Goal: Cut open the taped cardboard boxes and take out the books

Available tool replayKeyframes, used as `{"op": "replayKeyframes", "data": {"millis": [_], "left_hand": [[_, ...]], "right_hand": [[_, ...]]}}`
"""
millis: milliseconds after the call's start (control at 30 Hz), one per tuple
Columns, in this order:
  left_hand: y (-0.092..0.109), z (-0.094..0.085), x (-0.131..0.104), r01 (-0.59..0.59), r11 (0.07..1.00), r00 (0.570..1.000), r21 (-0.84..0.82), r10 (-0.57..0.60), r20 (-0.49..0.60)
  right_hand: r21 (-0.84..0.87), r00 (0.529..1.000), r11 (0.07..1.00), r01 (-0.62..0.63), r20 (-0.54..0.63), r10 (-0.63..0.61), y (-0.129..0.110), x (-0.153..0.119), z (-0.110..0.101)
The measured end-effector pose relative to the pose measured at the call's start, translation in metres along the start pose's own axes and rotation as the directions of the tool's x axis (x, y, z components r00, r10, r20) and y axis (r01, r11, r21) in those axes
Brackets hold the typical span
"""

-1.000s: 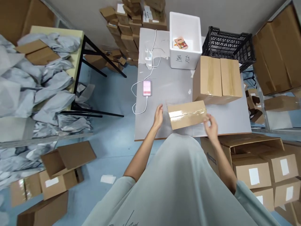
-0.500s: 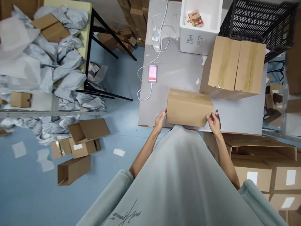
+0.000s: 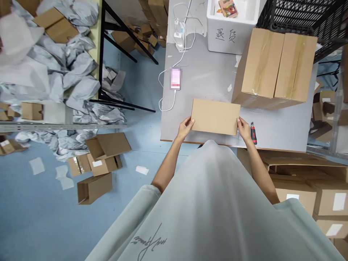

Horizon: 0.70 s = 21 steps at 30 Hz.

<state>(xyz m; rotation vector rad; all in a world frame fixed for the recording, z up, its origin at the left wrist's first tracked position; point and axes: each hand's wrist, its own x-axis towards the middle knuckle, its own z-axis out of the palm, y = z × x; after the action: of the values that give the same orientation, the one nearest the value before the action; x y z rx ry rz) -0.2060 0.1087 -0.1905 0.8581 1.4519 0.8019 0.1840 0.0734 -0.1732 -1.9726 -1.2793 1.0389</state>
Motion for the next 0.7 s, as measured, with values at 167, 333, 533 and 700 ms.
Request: {"op": "replayKeyframes", "data": {"millis": [167, 333, 533, 700], "left_hand": [[-0.025, -0.011, -0.017, 0.213, 0.975, 0.977, -0.064, -0.214, -0.002], [-0.039, -0.003, -0.04, 0.224, 0.971, 0.974, -0.085, -0.219, 0.067], [-0.028, -0.012, -0.064, -0.037, 0.996, 0.998, 0.082, 0.042, -0.056], [-0.008, -0.014, -0.053, -0.258, 0.922, 0.952, 0.289, 0.294, -0.085]], "right_hand": [[0.216, 0.979, 0.955, -0.203, 0.06, 0.195, 0.036, -0.032, 0.007], [0.245, 0.977, 0.955, -0.167, 0.169, 0.128, 0.037, -0.066, 0.025], [0.2, 0.996, 0.976, -0.084, 0.032, 0.079, 0.01, -0.091, 0.001], [-0.065, 0.987, 0.998, 0.025, -0.16, -0.035, -0.017, -0.07, -0.026]]}}
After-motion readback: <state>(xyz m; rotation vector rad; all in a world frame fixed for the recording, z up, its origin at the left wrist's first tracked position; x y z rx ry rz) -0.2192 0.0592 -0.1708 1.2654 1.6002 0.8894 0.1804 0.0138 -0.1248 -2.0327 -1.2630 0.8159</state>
